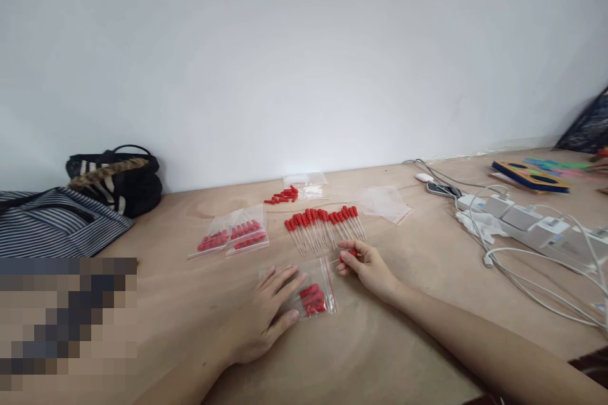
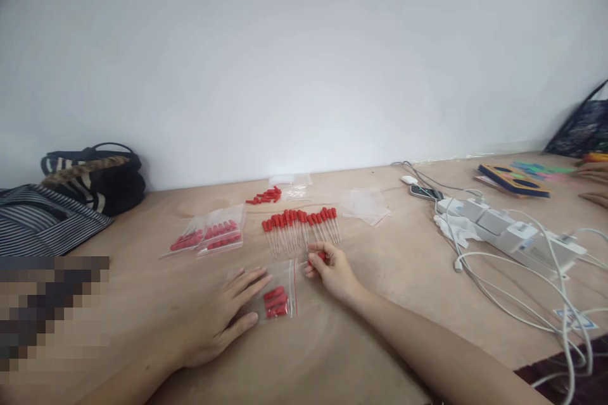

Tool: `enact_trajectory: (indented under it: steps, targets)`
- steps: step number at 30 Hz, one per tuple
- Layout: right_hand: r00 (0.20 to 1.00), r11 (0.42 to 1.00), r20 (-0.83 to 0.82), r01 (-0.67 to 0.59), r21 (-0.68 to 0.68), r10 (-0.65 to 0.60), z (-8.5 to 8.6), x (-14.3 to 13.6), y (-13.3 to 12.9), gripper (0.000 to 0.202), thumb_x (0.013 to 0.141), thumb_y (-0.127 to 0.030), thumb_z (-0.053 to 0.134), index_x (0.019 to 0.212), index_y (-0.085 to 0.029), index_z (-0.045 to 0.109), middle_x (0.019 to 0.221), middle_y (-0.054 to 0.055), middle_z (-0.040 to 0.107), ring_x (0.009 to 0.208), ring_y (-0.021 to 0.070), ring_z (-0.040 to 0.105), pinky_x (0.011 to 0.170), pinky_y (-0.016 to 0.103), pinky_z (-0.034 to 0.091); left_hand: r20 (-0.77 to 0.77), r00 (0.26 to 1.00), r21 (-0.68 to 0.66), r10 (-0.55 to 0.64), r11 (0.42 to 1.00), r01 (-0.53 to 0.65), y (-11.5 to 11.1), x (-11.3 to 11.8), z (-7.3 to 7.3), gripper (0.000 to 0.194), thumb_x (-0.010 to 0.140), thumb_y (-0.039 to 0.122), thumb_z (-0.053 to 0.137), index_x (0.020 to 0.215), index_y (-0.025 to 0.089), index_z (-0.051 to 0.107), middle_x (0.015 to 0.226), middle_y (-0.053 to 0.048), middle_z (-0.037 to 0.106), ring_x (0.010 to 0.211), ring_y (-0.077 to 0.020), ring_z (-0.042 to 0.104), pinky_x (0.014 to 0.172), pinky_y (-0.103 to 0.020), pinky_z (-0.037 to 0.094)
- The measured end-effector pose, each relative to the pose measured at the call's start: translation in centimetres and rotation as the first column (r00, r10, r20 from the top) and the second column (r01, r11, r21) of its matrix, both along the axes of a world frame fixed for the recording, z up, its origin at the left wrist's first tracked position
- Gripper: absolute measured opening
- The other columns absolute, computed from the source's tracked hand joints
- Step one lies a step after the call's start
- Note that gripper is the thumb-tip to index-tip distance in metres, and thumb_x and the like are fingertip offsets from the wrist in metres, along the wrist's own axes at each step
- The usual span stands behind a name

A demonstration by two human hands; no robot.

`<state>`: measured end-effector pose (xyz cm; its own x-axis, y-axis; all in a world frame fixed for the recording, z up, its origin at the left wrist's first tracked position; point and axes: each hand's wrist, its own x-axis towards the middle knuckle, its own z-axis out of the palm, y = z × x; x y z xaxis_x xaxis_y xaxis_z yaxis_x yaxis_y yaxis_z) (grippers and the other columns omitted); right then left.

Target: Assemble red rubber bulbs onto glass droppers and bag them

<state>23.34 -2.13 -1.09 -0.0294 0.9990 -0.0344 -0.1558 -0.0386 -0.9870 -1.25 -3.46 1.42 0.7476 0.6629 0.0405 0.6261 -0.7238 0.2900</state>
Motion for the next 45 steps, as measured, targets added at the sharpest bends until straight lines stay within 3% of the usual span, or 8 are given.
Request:
enact_trajectory:
  steps: [10, 18, 25, 29, 31, 33, 38, 45]
  targets:
    - [0.977, 0.976, 0.061, -0.209, 0.065, 0.205, 0.3, -0.5, -0.2, 0.039, 0.059, -0.048, 0.069, 0.079, -0.016, 0.056, 0.070, -0.001, 0.059, 0.061, 0.0084, 0.055, 0.062, 0.024, 0.046, 0.015, 1.000, -0.023, 0.021, 1.000, -0.021, 0.0, 0.0, 0.1, 0.052, 0.089, 0.036, 0.035, 0.137, 0.031, 0.016, 0.142, -0.004, 0.029, 0.129, -0.0287, 0.023, 0.102, -0.053, 0.024]
    - [0.960, 0.978, 0.189, -0.198, -0.064, 0.207, 0.2, -2.1, 0.3, 0.036, 0.061, -0.031, 0.068, 0.087, -0.019, 0.047, 0.073, -0.004, 0.059, 0.033, 0.0015, 0.039, 0.025, 0.014, 0.028, 0.045, 0.999, 0.001, -0.005, 1.000, 0.005, 0.1, 0.0, -0.2, 0.052, 0.089, 0.035, 0.035, 0.137, 0.031, 0.016, 0.141, -0.003, 0.030, 0.128, -0.0273, 0.026, 0.103, -0.052, 0.022]
    - [0.951, 0.987, 0.273, -0.158, 0.028, 0.145, 0.4, -3.5, 0.1, 0.038, 0.056, -0.022, 0.069, 0.083, -0.020, 0.042, 0.055, -0.010, 0.049, 0.038, 0.0048, 0.043, 0.035, 0.015, 0.035, 0.045, 0.999, -0.003, -0.011, 1.000, 0.011, 0.0, -0.1, -0.3, 0.052, 0.089, 0.034, 0.036, 0.137, 0.032, 0.016, 0.142, -0.003, 0.029, 0.129, -0.0272, 0.024, 0.103, -0.053, 0.021]
    - [0.882, 0.965, 0.404, -0.264, -0.006, 0.243, 1.3, -0.7, 1.8, 0.033, 0.064, -0.027, 0.062, 0.092, -0.020, 0.047, 0.060, -0.007, 0.053, 0.040, 0.0060, 0.044, 0.039, 0.018, 0.037, 0.040, 0.999, 0.003, -0.012, 1.000, 0.012, 0.1, -0.2, -0.4, 0.051, 0.089, 0.035, 0.037, 0.137, 0.033, 0.018, 0.141, -0.002, 0.029, 0.128, -0.0274, 0.026, 0.103, -0.052, 0.022]
    - [0.814, 0.994, 0.581, -0.046, 0.100, -0.021, 1.9, 1.8, 3.5, 0.021, 0.068, -0.024, 0.057, 0.088, -0.017, 0.052, 0.060, -0.004, 0.054, 0.051, 0.0084, 0.051, 0.048, 0.019, 0.040, 0.038, 0.999, 0.010, -0.012, 1.000, 0.011, 0.2, -0.2, -0.4, 0.051, 0.089, 0.035, 0.037, 0.136, 0.033, 0.018, 0.141, -0.002, 0.030, 0.128, -0.0272, 0.027, 0.103, -0.052, 0.022]
    - [0.612, 0.970, 0.758, 0.209, 0.121, -0.226, 2.4, 4.3, 5.4, 0.017, 0.070, -0.025, 0.055, 0.085, -0.018, 0.055, 0.071, 0.000, 0.060, 0.063, 0.0111, 0.056, 0.055, 0.020, 0.041, 0.038, 0.999, 0.017, -0.013, 1.000, 0.013, 0.2, -0.1, -0.3, 0.051, 0.089, 0.035, 0.037, 0.136, 0.033, 0.019, 0.141, -0.003, 0.030, 0.128, -0.0273, 0.027, 0.103, -0.052, 0.022]
    - [0.514, 0.934, 0.828, 0.357, 0.029, -0.223, 2.4, 7.1, 8.9, 0.037, 0.062, -0.024, 0.062, 0.095, -0.010, 0.055, 0.084, 0.012, 0.062, 0.075, 0.0196, 0.059, 0.057, 0.024, 0.042, 0.028, 0.999, 0.006, -0.016, 1.000, 0.016, 0.2, 0.0, -0.2, 0.051, 0.089, 0.037, 0.035, 0.137, 0.032, 0.018, 0.141, -0.004, 0.031, 0.128, -0.0278, 0.026, 0.103, -0.054, 0.021]
    - [0.582, 0.922, 0.805, 0.363, -0.134, -0.113, 2.3, 6.5, 11.0, 0.029, 0.055, -0.014, 0.065, 0.083, -0.007, 0.059, 0.054, 0.006, 0.058, 0.050, 0.0178, 0.055, 0.043, 0.024, 0.036, 0.001, 1.000, -0.001, -0.018, 1.000, 0.018, 0.2, 0.1, 0.0, 0.050, 0.090, 0.037, 0.033, 0.137, 0.031, 0.018, 0.141, -0.004, 0.030, 0.128, -0.0272, 0.025, 0.103, -0.055, 0.020]
